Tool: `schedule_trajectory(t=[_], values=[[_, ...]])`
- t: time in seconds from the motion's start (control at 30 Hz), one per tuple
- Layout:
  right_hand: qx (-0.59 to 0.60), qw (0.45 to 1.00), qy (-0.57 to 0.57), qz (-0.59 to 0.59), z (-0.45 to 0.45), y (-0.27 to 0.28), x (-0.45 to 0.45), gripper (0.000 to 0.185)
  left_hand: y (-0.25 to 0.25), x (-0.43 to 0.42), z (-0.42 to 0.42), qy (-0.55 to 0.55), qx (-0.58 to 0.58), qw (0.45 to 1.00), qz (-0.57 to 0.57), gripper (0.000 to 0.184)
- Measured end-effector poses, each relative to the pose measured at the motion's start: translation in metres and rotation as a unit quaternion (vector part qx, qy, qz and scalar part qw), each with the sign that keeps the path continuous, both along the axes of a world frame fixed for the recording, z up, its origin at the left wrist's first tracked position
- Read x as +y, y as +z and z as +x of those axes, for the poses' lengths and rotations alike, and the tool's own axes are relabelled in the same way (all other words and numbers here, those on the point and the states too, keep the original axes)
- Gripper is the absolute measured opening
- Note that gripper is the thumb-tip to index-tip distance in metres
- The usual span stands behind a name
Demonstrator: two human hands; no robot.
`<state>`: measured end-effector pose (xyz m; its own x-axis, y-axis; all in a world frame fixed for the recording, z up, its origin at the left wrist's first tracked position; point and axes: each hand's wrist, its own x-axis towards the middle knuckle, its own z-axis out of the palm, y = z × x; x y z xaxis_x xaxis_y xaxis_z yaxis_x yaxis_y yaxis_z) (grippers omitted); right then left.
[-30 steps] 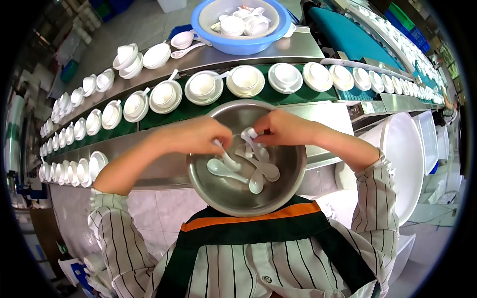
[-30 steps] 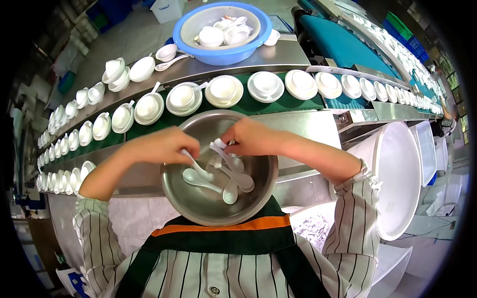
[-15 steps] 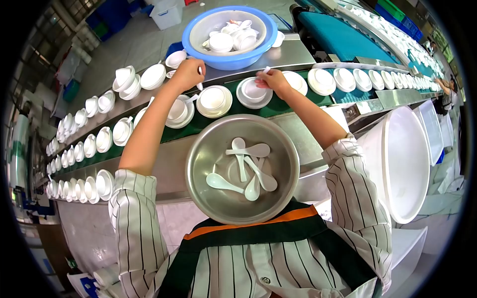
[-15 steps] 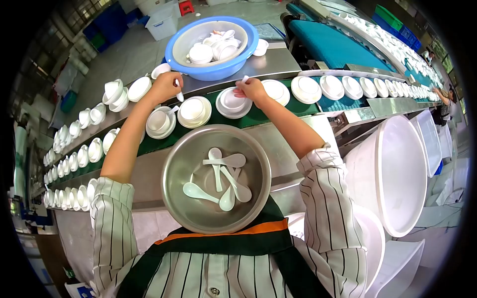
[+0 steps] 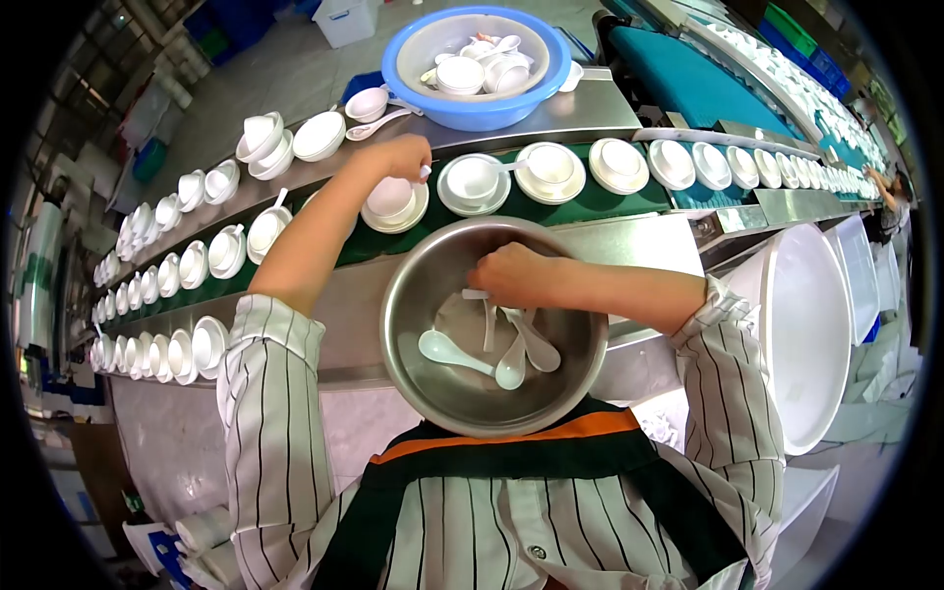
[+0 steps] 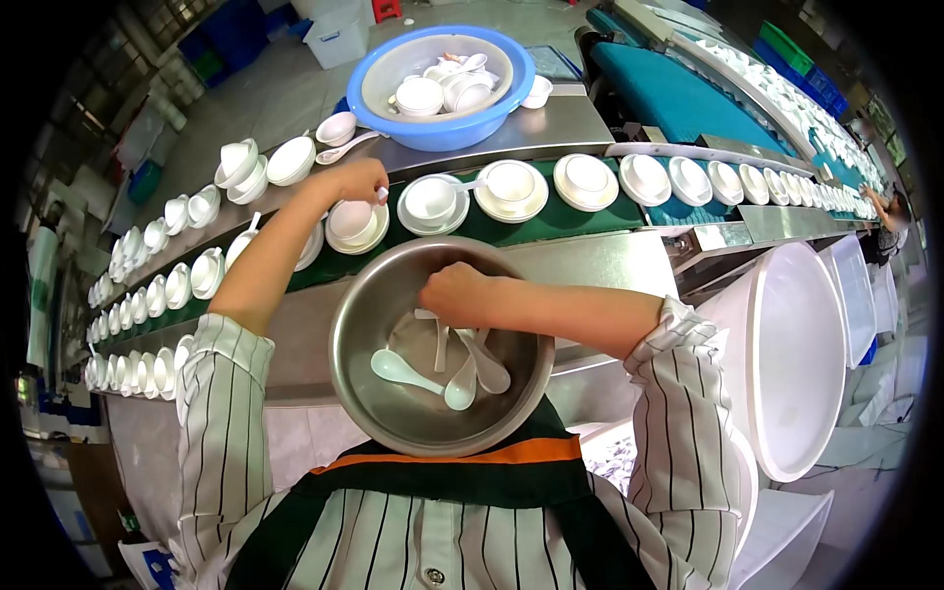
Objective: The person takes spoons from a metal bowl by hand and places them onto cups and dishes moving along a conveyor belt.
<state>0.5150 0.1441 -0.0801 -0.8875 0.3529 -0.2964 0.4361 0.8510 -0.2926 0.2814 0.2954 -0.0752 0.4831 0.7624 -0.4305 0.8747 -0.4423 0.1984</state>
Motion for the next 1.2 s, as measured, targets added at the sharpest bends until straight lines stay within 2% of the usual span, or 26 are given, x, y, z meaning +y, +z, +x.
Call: schedule_trajectory(t=[0.03,0.1,0.13,0.17,0.2,0.27,0.33,0.37,0.4,0.47,0.53,0.57,0.6,0.67,0.73,0.8,0.83,0.87,0.93,0.97,1.0,1.07,1.1,1.13,1.17,1.2], values=[[-0.016,1.0,0.001,-0.023,0.002,0.013,0.003,0.02,-0.001,-0.005,-0.003,-0.015,-0.045,0.998,0.049,0.03],[0.163,0.978,-0.068,-0.112,0.019,0.053,0.016,0.016,0.008,-0.022,-0.008,-0.023,-0.097,0.987,0.127,0.051],[0.25,0.95,-0.1,-0.157,0.028,0.064,0.026,0.014,0.022,-0.037,-0.002,0.003,-0.118,0.983,0.142,0.047],[0.354,0.887,-0.163,-0.248,0.032,0.066,0.041,0.011,0.04,-0.054,0.004,0.03,-0.139,0.977,0.157,0.042],[0.45,0.798,-0.221,-0.335,0.036,0.066,0.059,0.009,0.053,-0.071,0.011,0.056,-0.158,0.971,0.17,0.037],[0.55,0.744,-0.277,-0.26,0.04,0.049,0.108,0.007,0.063,-0.104,0.023,0.024,-0.212,0.974,0.074,0.026],[0.565,0.708,-0.34,-0.252,0.041,0.002,0.151,0.007,0.062,-0.148,0.046,-0.07,-0.229,0.97,-0.047,0.021],[0.573,0.69,-0.369,-0.245,0.043,-0.024,0.171,0.008,0.061,-0.168,0.059,-0.103,-0.167,0.977,-0.085,0.02],[0.462,0.768,-0.417,-0.152,0.049,-0.047,0.186,0.013,0.054,-0.189,0.069,-0.162,-0.114,0.976,-0.088,0.024],[0.417,0.741,-0.447,-0.278,0.051,-0.064,0.184,0.026,0.012,-0.215,0.074,-0.227,-0.073,0.96,-0.145,0.035],[0.38,0.825,-0.417,0.035,0.058,-0.056,0.173,0.032,-0.004,-0.226,0.08,-0.253,-0.069,0.953,-0.153,0.027],[0.345,0.835,-0.384,0.191,0.06,-0.048,0.166,0.034,-0.003,-0.229,0.082,-0.253,-0.054,0.952,-0.165,0.025],[0.336,0.845,-0.348,0.226,0.061,-0.03,0.155,0.037,0.0,-0.231,0.085,-0.254,-0.039,0.95,-0.179,0.023],[0.358,0.876,-0.272,0.173,0.053,0.009,0.124,0.029,0.024,-0.225,0.084,-0.236,-0.063,0.948,-0.203,0.017],[0.242,0.945,-0.206,0.082,0.039,0.029,0.08,0.024,0.059,-0.212,0.084,-0.206,-0.093,0.948,-0.222,0.017],[0.122,0.987,-0.107,-0.008,0.033,0.039,0.025,0.022,0.09,-0.184,0.08,-0.165,-0.231,0.925,-0.252,0.017],[0.054,0.996,-0.065,-0.034,0.034,0.022,0.005,0.023,0.091,-0.17,0.079,-0.089,-0.322,0.906,-0.26,0.017],[-0.015,0.998,-0.022,-0.057,0.034,0.008,-0.007,0.023,0.094,-0.154,0.08,-0.013,-0.408,0.874,-0.262,0.017],[-0.007,0.996,-0.029,-0.083,0.038,0.013,-0.01,0.022,0.107,-0.113,0.089,0.095,-0.369,0.917,-0.118,0.016],[-0.003,0.995,-0.031,-0.096,0.041,0.017,-0.01,0.022,0.098,-0.091,0.092,0.114,-0.39,0.913,-0.044,0.016],[0.029,0.983,-0.075,-0.162,0.046,0.025,-0.007,0.02,0.079,-0.069,0.096,0.131,-0.41,0.902,0.031,0.017],[0.096,0.94,-0.159,-0.285,0.06,0.05,0.007,0.016,0.042,-0.032,0.1,0.091,-0.393,0.895,0.188,0.015],[0.199,0.927,-0.155,-0.277,0.072,0.059,0.015,0.01,0.029,-0.019,0.104,0.07,-0.382,0.883,0.265,0.014],[0.273,0.891,-0.194,-0.307,0.083,0.063,0.026,0.009,0.023,-0.013,0.109,0.058,-0.357,0.882,0.301,0.015],[0.37,0.848,-0.214,-0.313,0.095,0.055,0.045,0.005,0.016,-0.007,0.113,0.055,-0.325,0.891,0.312,0.014],[0.467,0.773,-0.262,-0.34,0.106,0.057,0.062,0.005,0.008,0.0,0.12,0.051,-0.292,0.9,0.32,0.013]])
